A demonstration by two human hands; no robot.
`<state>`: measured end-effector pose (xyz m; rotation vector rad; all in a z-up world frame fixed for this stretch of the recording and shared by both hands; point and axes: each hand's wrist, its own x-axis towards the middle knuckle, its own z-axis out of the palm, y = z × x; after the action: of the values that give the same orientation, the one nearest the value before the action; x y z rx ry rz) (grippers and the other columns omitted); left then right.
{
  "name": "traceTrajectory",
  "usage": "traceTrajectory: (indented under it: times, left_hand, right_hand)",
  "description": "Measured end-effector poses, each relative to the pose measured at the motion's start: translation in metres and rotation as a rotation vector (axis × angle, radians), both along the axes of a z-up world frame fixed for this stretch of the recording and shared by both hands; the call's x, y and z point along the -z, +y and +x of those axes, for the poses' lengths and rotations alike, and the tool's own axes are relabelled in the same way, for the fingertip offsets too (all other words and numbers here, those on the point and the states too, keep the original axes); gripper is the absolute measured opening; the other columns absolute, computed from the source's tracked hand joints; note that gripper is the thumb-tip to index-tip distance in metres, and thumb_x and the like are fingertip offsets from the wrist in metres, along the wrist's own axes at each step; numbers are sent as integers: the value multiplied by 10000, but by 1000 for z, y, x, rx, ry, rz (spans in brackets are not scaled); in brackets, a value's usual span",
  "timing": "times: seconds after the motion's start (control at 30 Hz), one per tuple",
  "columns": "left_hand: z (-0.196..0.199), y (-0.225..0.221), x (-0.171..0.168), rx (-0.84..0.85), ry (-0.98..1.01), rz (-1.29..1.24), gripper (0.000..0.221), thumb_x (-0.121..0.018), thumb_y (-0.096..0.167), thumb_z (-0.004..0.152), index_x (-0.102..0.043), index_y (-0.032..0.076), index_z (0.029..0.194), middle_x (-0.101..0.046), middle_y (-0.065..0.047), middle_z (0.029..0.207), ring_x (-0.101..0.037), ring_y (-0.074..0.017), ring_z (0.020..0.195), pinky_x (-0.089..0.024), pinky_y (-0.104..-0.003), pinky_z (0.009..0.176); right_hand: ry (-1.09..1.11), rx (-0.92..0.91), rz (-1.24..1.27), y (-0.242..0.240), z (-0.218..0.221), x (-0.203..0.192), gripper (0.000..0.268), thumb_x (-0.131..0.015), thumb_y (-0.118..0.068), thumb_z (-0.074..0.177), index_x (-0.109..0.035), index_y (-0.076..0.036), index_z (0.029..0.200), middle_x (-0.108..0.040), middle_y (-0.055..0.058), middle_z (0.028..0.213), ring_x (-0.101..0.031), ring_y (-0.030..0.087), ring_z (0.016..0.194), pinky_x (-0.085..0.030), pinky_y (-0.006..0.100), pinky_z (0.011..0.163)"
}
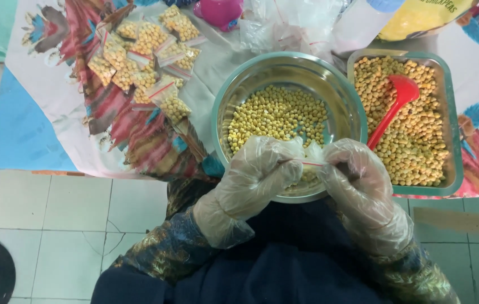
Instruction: Packaging chickpeas into small plastic bags and sealing them with rubber bands.
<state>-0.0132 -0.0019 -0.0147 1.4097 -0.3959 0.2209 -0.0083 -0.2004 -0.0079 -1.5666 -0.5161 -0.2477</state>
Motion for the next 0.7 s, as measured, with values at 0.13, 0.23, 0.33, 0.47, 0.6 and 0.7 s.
traceTrajectory:
  times: [0.13, 0.23, 0.33, 0.47, 0.6, 0.7]
  left_hand:
    - [9, 3, -2, -38, -84, 28, 96, -737, 123, 955, -730, 60, 1027, -688, -156, 980, -732, -352, 952, -601, -437, 873]
    - [10, 6, -6, -25, -115, 44, 102, -705, 121, 976, -710, 52, 1052, -690, -149, 981, -733, -340, 938, -607, -430, 867]
    - [16, 9, -10, -6, -170, 69, 112, -668, 118, 1002, -686, 43, 1082, -692, -141, 984, -735, -326, 922, -614, -421, 861]
    - [20, 15, -18, 25, -246, 114, 128, -611, 115, 1041, -650, 29, 1128, -695, -129, 987, -737, -305, 898, -624, -409, 850]
    - [23, 17, -19, 51, -291, 142, 141, -573, 113, 1066, -625, 20, 1158, -697, -120, 990, -739, -290, 881, -630, -401, 843]
    - [23, 11, -8, 78, -324, 165, 154, -535, 111, 1092, -601, 11, 1187, -699, -112, 992, -741, -276, 865, -637, -393, 837]
  right_hand:
    - [1, 67, -6, 11, -2, -6, 207, -742, 38, 853, -650, 84, 1032, -646, 198, 957, -660, 220, 931, -541, 324, 855]
    - [54, 61, -102, 15, -5, -23, 211, -775, -8, 828, -695, 66, 1009, -667, 200, 956, -686, 265, 960, -550, 365, 895]
    - [91, 86, -225, 24, 1, -28, 228, -819, -66, 796, -751, 24, 994, -691, 195, 975, -700, 303, 1023, -537, 396, 959]
    - [15, 154, -302, 39, 5, -26, 245, -881, -115, 763, -779, -31, 970, -701, 187, 990, -698, 326, 975, -542, 407, 941]
    - [-42, 169, -367, 22, 14, -10, 247, -863, -107, 760, -806, -79, 999, -725, 150, 1043, -704, 309, 1008, -543, 384, 941]
    - [-70, -92, -560, 18, 21, -28, 71, -685, -134, 936, -631, -88, 934, -660, 51, 840, -644, 191, 763, -523, 354, 735]
